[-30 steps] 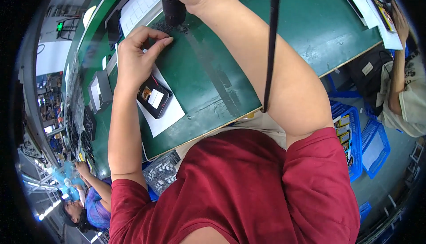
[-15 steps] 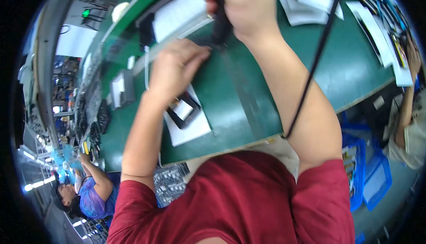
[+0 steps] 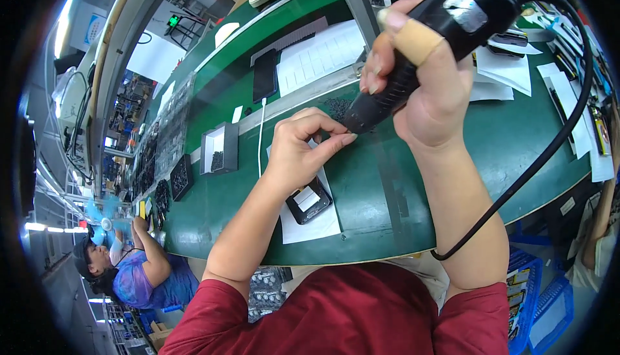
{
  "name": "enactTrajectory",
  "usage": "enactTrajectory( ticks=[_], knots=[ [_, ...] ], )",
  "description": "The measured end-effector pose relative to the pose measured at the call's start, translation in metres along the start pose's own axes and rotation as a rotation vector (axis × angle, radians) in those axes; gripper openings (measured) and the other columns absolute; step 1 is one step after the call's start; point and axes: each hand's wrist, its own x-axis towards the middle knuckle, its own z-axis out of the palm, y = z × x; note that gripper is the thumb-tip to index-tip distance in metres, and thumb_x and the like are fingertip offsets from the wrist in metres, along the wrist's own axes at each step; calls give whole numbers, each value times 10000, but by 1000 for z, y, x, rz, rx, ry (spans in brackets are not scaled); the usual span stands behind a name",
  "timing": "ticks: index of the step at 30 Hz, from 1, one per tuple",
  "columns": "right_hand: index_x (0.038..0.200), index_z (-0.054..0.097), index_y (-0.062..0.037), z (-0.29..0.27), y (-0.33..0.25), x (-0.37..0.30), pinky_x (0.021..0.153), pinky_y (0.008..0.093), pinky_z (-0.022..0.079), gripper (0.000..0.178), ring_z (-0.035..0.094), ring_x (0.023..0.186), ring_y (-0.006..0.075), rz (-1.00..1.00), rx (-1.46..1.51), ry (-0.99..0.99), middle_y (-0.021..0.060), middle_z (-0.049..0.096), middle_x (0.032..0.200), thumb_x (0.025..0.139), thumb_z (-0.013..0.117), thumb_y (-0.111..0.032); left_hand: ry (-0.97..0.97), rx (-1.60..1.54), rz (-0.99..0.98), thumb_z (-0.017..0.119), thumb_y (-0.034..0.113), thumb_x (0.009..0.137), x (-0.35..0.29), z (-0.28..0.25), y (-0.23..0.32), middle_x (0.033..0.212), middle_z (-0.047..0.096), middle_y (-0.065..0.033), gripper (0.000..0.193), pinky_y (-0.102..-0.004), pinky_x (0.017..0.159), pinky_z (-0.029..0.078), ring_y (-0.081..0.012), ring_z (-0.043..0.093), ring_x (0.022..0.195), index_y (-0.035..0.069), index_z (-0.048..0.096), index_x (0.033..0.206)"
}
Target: Assembling a mobile device by connecting components and driving screws with an electric screwdriver.
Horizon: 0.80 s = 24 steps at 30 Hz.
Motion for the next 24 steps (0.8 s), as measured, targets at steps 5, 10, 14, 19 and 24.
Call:
enactTrajectory(
  ticks=[5, 10, 14, 19, 24],
  knots=[
    [1104, 558, -42, 5, 3, 1, 569, 328, 475, 240, 515, 526, 130, -11, -78, -10, 26, 532, 659, 978, 575, -245, -15, -5, -1, 852, 87, 801, 3, -2, -2, 802, 698, -51, 114, -272, 605, 456, -139, 613, 696, 36, 762, 849],
    [1107, 563, -44, 2, 4, 2, 572, 323, 477, 241, 515, 524, 127, -48, -77, -29, 26, 533, 656, 978, 580, -247, -18, -12, -11, 849, 78, 801, 5, -2, -4, 809, 704, -55, 112, -273, 611, 460, -140, 618, 702, 31, 760, 849],
    [1109, 565, -46, 3, 6, 2, 574, 321, 480, 236, 520, 524, 127, -54, -72, -43, 25, 532, 652, 982, 577, -246, -33, 4, 25, 846, 67, 800, 5, -5, -5, 822, 711, -57, 108, -271, 625, 469, -144, 633, 721, 28, 759, 852],
    [1117, 561, -45, 2, 4, -5, 575, 324, 480, 235, 520, 526, 132, -43, -24, -58, 26, 530, 653, 990, 567, -243, -51, 0, 33, 842, 54, 796, 3, -3, -3, 815, 713, -64, 109, -277, 632, 479, -154, 639, 723, 19, 756, 852],
    [1117, 558, -34, -3, 7, -3, 593, 327, 469, 215, 508, 543, 143, 7, 43, -86, 24, 516, 664, 1019, 524, -223, -50, 70, 128, 853, 78, 787, 4, -3, -6, 797, 706, -91, 138, -312, 645, 496, -197, 662, 727, 20, 735, 831]
  ],
)
